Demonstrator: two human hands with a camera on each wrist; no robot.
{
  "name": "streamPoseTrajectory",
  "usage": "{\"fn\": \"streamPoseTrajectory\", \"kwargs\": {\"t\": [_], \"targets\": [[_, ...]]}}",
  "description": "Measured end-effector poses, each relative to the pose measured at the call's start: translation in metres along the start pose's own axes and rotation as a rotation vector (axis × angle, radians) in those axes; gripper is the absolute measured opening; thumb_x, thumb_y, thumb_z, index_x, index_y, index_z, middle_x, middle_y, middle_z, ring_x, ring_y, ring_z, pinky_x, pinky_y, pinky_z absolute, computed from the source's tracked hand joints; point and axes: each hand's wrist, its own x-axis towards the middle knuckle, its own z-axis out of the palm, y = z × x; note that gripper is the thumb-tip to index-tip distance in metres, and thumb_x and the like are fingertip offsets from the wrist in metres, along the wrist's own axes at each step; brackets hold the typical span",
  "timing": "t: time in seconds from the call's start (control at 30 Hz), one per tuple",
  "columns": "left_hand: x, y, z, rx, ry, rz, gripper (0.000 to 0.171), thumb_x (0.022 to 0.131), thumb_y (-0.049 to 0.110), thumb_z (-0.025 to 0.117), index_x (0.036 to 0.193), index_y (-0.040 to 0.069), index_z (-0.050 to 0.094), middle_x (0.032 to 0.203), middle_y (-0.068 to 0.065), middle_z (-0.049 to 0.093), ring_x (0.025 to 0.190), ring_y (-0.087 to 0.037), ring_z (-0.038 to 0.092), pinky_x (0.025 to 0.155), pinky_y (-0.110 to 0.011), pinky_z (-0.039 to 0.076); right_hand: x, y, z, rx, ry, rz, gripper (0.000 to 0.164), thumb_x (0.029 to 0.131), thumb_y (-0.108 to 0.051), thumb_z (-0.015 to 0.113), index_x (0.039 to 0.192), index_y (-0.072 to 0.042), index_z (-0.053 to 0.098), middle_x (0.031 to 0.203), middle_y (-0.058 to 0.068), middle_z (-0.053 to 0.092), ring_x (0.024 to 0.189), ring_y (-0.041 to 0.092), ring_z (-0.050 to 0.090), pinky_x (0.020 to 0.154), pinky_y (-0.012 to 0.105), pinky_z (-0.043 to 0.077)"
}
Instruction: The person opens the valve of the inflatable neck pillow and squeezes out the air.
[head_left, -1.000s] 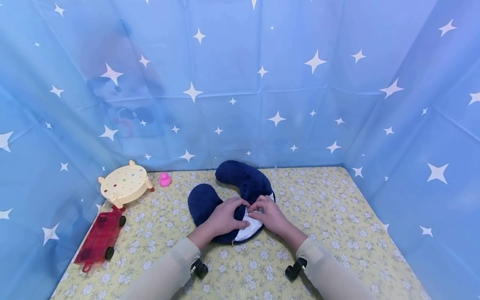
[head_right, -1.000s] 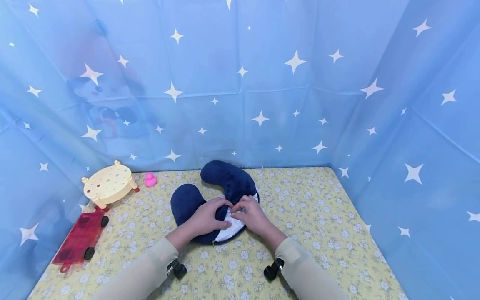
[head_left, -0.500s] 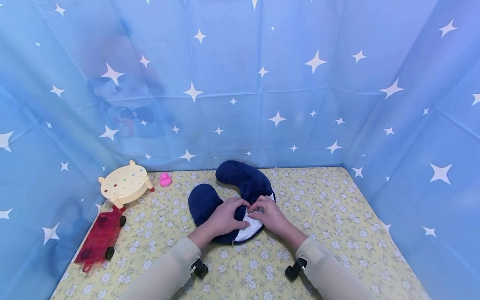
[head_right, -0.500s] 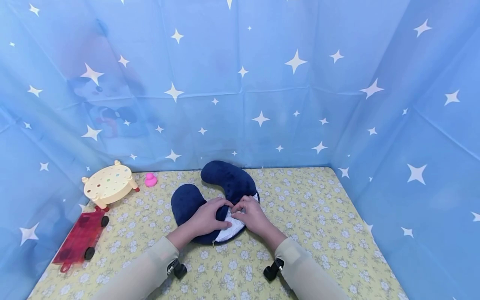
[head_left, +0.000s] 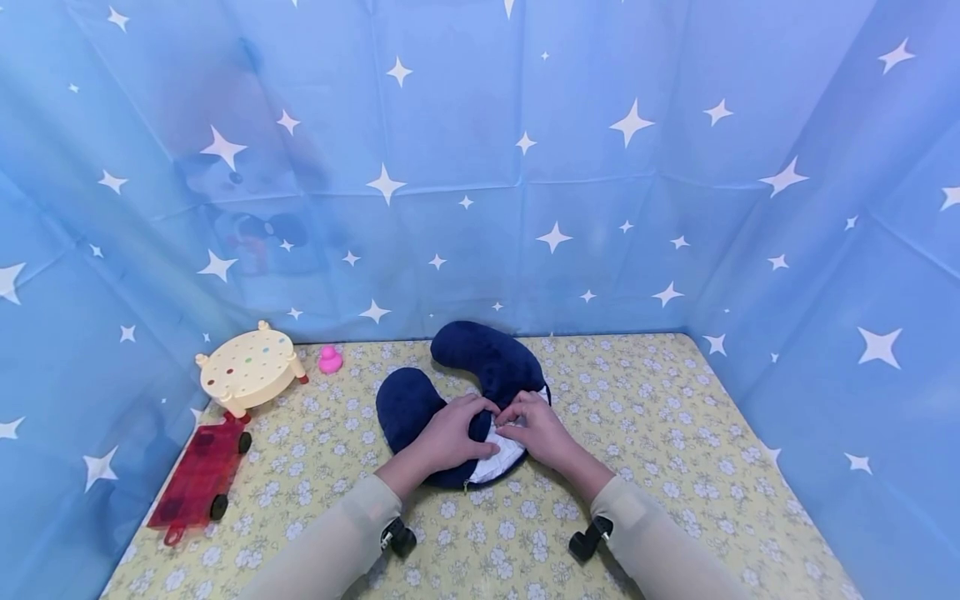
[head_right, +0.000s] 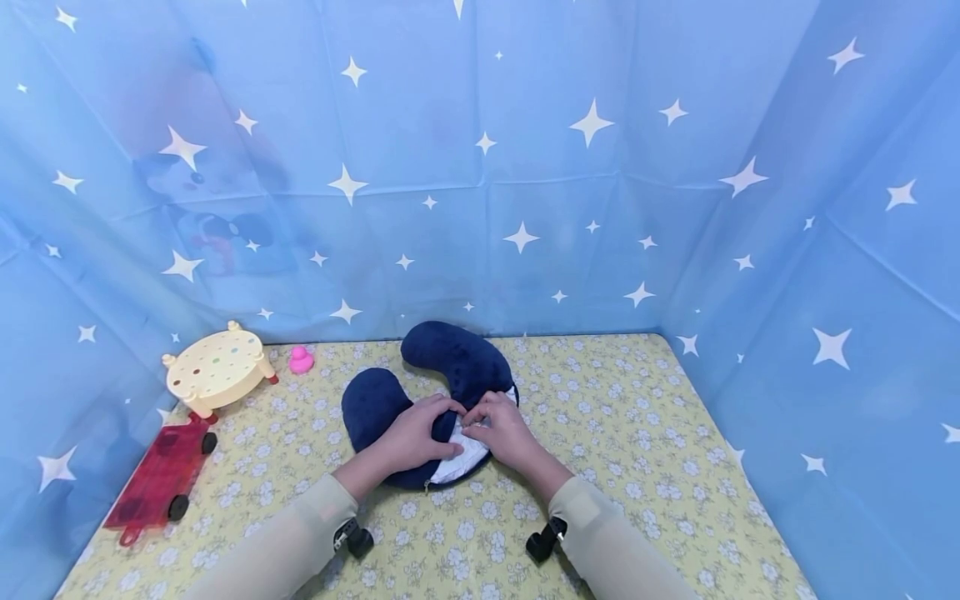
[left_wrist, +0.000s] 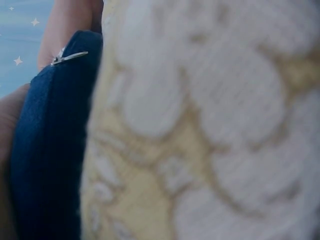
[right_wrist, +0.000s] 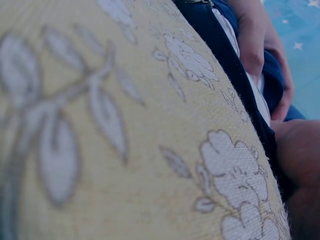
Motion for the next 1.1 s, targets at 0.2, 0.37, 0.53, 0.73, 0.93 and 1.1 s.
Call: {"fn": "streamPoseTrajectory", "kwargs": {"t": [0.2,0.37,0.53,0.73,0.93,1.1], "targets": [[0.0005,0.0012,0.0,-0.028,-0.01,-0.009,0.05,0.095,0.042,0.089,0.138,0.028,0.069,0.137,0.004,0.065,0.139,-0.027,0.058,0.112,-0.053,0.051,0.0,0.0004,-0.0002,-0.001,-0.001,-0.002,0.009,0.099,-0.02,0.087,0.102,-0.012,0.086,0.097,-0.007,0.063,0.097,0.016,0.055,0.085,0.035,0.049],[0.0008,0.0009,-0.0001,-0.066,-0.018,-0.024,0.051,0.094,0.042,0.09,0.139,0.029,0.068,0.137,0.003,0.06,0.134,-0.026,0.059,0.109,-0.051,0.051,0.0002,0.0006,0.0,-0.013,0.001,-0.001,0.007,0.099,-0.019,0.087,0.102,-0.013,0.086,0.097,-0.008,0.063,0.097,0.016,0.056,0.086,0.035,0.05],[0.001,-0.0014,0.0008,-0.093,-0.015,-0.041,0.054,0.094,0.046,0.09,0.14,0.029,0.067,0.142,0.001,0.057,0.136,-0.028,0.058,0.11,-0.053,0.051,0.001,0.0004,0.0009,-0.028,-0.004,0.001,0.006,0.099,-0.019,0.086,0.101,-0.013,0.086,0.097,-0.008,0.063,0.099,0.017,0.057,0.087,0.036,0.051],[0.0016,-0.0021,0.0007,-0.111,-0.018,-0.064,0.056,0.093,0.048,0.089,0.141,0.029,0.066,0.142,0.0,0.057,0.137,-0.029,0.057,0.111,-0.053,0.05,0.0021,-0.0006,0.0013,-0.025,-0.012,0.014,0.006,0.099,-0.018,0.086,0.1,-0.012,0.085,0.099,-0.006,0.065,0.103,0.019,0.058,0.09,0.039,0.052],[0.0024,-0.0015,0.0004,-0.106,-0.021,-0.068,0.056,0.094,0.047,0.089,0.141,0.029,0.066,0.143,0.0,0.056,0.138,-0.029,0.057,0.111,-0.053,0.05,0.0024,-0.0002,0.0012,-0.018,-0.017,0.028,0.012,0.102,-0.023,0.084,0.098,-0.011,0.085,0.099,-0.007,0.064,0.102,0.018,0.058,0.09,0.039,0.051],[0.0018,-0.0004,-0.0005,-0.101,-0.022,-0.071,0.056,0.094,0.045,0.089,0.141,0.029,0.065,0.142,0.0,0.056,0.137,-0.029,0.057,0.111,-0.052,0.05,0.0029,-0.0007,0.001,-0.015,-0.021,0.03,0.008,0.102,-0.019,0.084,0.098,-0.012,0.085,0.098,-0.006,0.064,0.101,0.018,0.058,0.089,0.038,0.052]]}}
